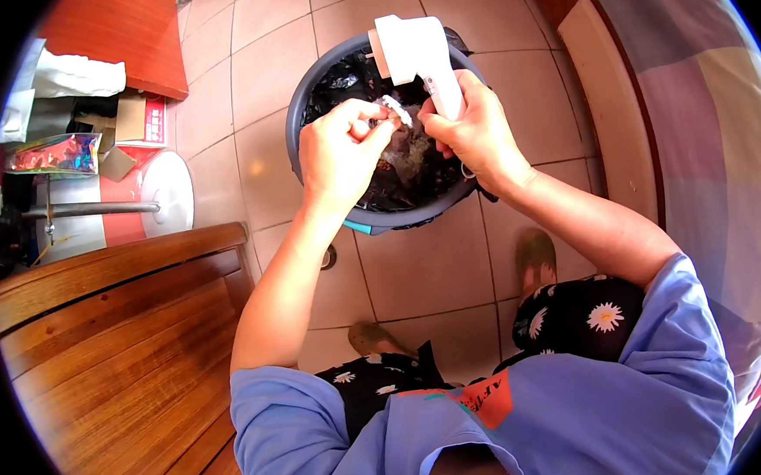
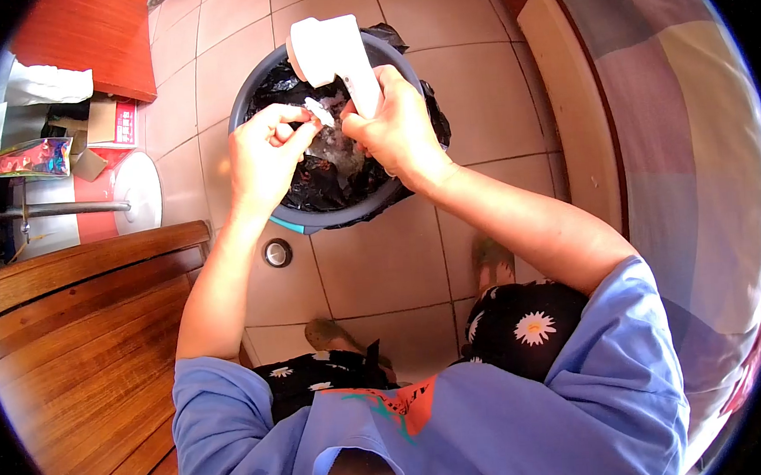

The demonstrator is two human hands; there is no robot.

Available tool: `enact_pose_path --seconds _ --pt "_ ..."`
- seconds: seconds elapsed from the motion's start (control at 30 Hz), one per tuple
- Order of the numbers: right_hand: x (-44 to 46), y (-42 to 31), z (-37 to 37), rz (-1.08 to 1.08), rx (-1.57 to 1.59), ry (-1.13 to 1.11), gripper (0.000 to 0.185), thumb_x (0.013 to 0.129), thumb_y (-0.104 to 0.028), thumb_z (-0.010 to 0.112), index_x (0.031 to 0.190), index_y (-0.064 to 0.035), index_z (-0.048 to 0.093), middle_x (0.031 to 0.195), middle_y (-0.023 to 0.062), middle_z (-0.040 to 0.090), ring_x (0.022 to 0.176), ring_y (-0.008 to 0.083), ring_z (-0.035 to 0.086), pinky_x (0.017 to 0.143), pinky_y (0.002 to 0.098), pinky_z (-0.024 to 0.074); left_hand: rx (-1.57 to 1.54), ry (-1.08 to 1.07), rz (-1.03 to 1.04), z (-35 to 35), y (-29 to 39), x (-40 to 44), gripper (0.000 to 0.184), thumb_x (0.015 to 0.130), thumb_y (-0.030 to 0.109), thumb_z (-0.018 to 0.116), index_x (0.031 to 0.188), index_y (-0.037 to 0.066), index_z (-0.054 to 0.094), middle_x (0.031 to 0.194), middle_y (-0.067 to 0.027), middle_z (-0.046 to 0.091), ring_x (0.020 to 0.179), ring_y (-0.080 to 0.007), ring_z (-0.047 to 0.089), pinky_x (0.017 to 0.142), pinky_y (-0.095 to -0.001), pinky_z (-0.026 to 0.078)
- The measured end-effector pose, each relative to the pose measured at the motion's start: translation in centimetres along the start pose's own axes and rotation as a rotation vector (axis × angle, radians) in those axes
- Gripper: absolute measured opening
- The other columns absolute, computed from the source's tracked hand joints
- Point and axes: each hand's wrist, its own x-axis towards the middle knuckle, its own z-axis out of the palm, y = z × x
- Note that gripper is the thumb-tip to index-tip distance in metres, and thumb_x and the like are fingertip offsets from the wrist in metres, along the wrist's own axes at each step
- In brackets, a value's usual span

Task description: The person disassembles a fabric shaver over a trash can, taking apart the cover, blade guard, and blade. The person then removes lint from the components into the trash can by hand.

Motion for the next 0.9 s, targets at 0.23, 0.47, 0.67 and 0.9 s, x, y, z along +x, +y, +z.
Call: enact_pose_path --seconds 0.23,0.47,0.67,0.9 --pt "-0.2 -0.04 -0.03 0.011 0.055 -0.065 0.033 0.088 -0.005 0.071 0.116 0.0004 0.053 0.091 0.0047 0.067 0.061 0.0075 0.058 0.052 0.0227 0.0484 -0.033 -0.015 -0.017 -0.06 -0.04 0.06 0.009 0.09 0.007 0.079 0.097 0.004 0.076 0.063 0.0059 0.061 0.057 -0.0005 0.052 0.053 -0.0201 0.041" --pt "-0.09 -0.27 -0.04 0.041 0.063 -0.062 0.039 0.083 -0.004 0.075 0.115 0.0019 0.053 0.09 0.007 0.068 0.06 0.0098 0.06 0.052 0.0255 0.0518 -0.021 -0.024 0.007 0.05 0.52 -0.05 0.008 0.09 0.006 0.078 0.097 0.003 0.075 0.063 0.0062 0.06 0.057 -0.0005 0.052 0.053 -0.0202 0.041" --pt "-0.08 -0.25 -0.23 -0.015 -0.011 -0.078 0.037 0.082 -0.003 0.075 0.112 0.0015 0.053 0.086 0.0067 0.068 0.061 0.0106 0.062 0.054 0.027 0.0527 -0.001 -0.015 0.022 0.14 0.66 -0.01 0.009 0.089 0.006 0.078 0.097 0.003 0.075 0.062 0.0064 0.058 0.057 -0.0005 0.052 0.053 -0.0203 0.04" --pt "-0.04 0.37 0.07 -0.059 -0.054 -0.03 0.033 0.086 -0.003 0.071 0.114 0.0013 0.052 0.085 0.0035 0.065 0.059 0.0076 0.057 0.051 0.0238 0.0482 -0.033 0.002 0.001 0.6 0.54 -0.07 0.016 0.084 0.016 0.084 0.093 0.005 0.077 0.058 -0.0033 0.064 0.051 -0.0072 0.054 0.051 -0.0271 0.042"
